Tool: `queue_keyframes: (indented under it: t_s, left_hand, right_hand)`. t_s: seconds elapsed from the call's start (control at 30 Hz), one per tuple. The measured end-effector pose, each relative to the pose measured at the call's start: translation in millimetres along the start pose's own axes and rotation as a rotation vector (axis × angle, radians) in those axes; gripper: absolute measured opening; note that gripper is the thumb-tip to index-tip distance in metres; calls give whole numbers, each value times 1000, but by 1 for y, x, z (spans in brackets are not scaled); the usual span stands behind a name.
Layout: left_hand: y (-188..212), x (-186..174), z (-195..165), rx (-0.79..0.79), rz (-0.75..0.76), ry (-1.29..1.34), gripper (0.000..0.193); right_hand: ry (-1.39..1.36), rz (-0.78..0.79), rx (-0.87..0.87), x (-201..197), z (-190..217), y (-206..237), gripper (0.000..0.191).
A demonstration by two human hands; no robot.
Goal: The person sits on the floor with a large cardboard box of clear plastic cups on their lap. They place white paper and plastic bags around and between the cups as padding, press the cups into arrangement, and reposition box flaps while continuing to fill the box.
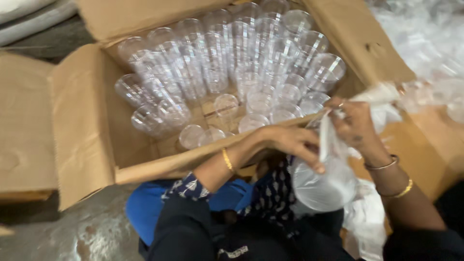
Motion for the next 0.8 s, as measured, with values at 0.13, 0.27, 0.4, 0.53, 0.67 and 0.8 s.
queue_keyframes:
  t_s: [0.13, 0.27, 0.4, 0.53, 0.67, 0.8]
  left_hand:
    - [9, 24, -3, 35, -147, -421, 61]
    - [33, 28, 6, 277, -566, -243, 59]
    - [60, -6, 39, 109, -858, 9, 48]
    - [77, -60, 88, -179, -983, -100, 41]
    - [88, -81, 134, -546, -864, -287, 50]
    - [70, -70, 172, -852, -435, -515, 82]
  right_hand:
    - [201, 29, 170, -28, -1, 48, 15]
    - [518, -103, 290, -87, -44, 97, 6]
    - [735, -89, 316, -124, -126, 113, 3]
    - [1049, -87, 226, -108, -168, 112, 17]
    - [622, -244, 390, -85, -143, 93, 10]
    - [-86, -406, 488, -46, -81, 70, 9]
Point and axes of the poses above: each hand's wrist, its own y-axis away from the middle knuckle, its own x-axis out of the palm, z = x × y, the point moved 1 cm from there along -y, towards the middle knuckle, and after that the axes turned 2 degrees about z, right-handed, at the moved point
